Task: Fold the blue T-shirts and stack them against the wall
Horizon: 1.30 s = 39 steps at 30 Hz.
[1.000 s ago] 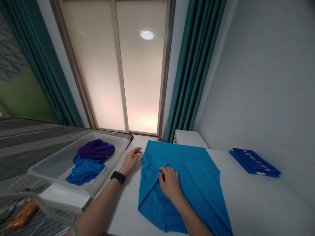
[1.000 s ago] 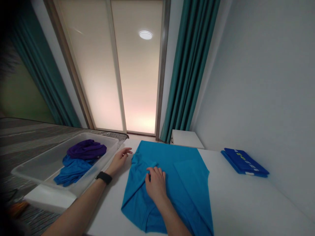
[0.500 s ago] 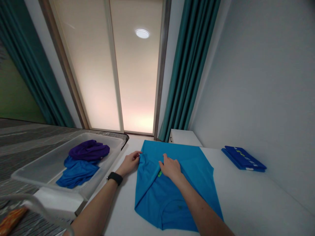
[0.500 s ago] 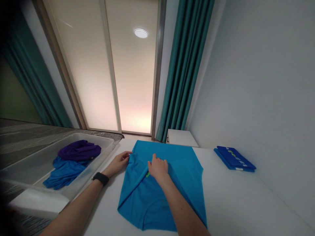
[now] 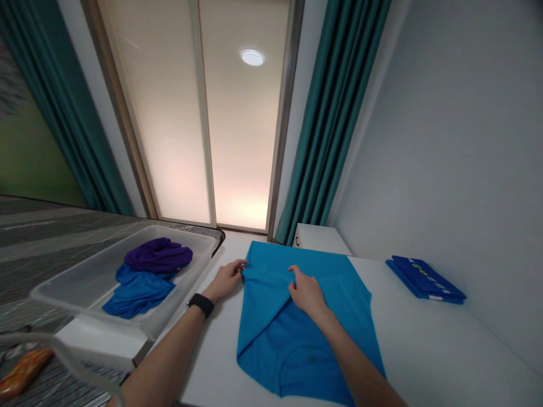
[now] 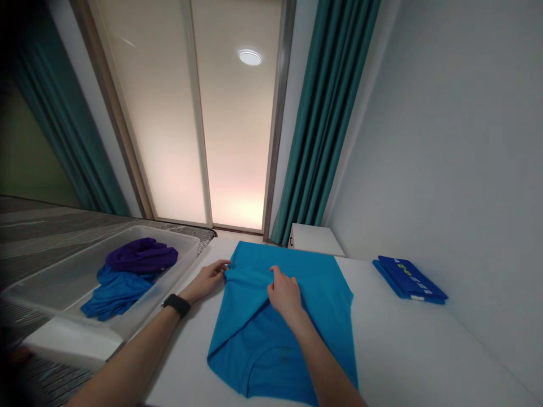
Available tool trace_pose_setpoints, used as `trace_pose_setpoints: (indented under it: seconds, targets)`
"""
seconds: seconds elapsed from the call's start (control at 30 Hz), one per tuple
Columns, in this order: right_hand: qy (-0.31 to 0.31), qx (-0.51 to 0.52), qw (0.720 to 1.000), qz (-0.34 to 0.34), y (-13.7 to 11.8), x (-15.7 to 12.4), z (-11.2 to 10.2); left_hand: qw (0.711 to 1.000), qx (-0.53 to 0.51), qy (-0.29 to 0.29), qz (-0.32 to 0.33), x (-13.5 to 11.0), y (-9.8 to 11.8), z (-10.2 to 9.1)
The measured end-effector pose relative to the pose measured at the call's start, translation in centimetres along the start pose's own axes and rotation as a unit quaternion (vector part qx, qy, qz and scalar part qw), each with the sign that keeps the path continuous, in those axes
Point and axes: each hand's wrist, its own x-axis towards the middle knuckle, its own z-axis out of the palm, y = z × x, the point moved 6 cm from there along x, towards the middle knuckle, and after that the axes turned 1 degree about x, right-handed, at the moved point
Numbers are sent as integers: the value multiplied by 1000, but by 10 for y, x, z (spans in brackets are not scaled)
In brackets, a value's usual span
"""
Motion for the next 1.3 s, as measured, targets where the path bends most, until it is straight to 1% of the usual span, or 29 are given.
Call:
trace_pose_setpoints:
  seconds: [0.07, 0.13, 0.23, 0.37, 0.5, 0.6, 0.67, 0.73, 0.8, 0.9, 0.97, 1.13, 1.3]
  targets:
    - [-22, -19, 1000, -4, 4, -6, 9, 1000, 20, -6, -8, 1, 1, 1]
    - [-27, -28, 999, -9, 5, -11, 18, 999, 29, -16, -9, 4, 4, 1]
    - [4, -25, 1000, -12, 5, -14, 23, 999, 32, -30, 5, 11, 9, 0]
    - [49, -16, 998, -25, 3, -17, 23, 998, 44, -41, 12, 18, 11, -1]
    - [52, -60, 997, -6, 6, -21, 21, 998, 55, -29, 16, 13, 6, -3]
    - [56, -89, 994, -17, 2, -19, 15, 998, 59, -15, 29, 9, 1, -5]
    - [46, -85, 994, -48, -6, -9, 11, 997, 67, -6, 41, 8, 0, -6]
    - [15, -60, 995, -77, -17, 7, 11, 996, 82, -6, 46, 8, 0, -6]
    - [-23, -27, 995, -89, -26, 29, 15, 994, 105, -9, 40, 8, 2, -6]
    - [-37, -18, 995, -95, -40, 62, 23, 990, 142, -3, 22, 8, 3, -7]
    - [-44, -18, 994, -100, -47, 78, 31, 989, 149, -1, 13, 7, 4, -8]
    - [-67, -27, 990, -120, -59, 97, 51, 989, 146, -13, 3, 7, 3, -8]
    - [-81, -26, 988, -127, -66, 108, 57, 989, 149, -8, -16, 7, 1, -8]
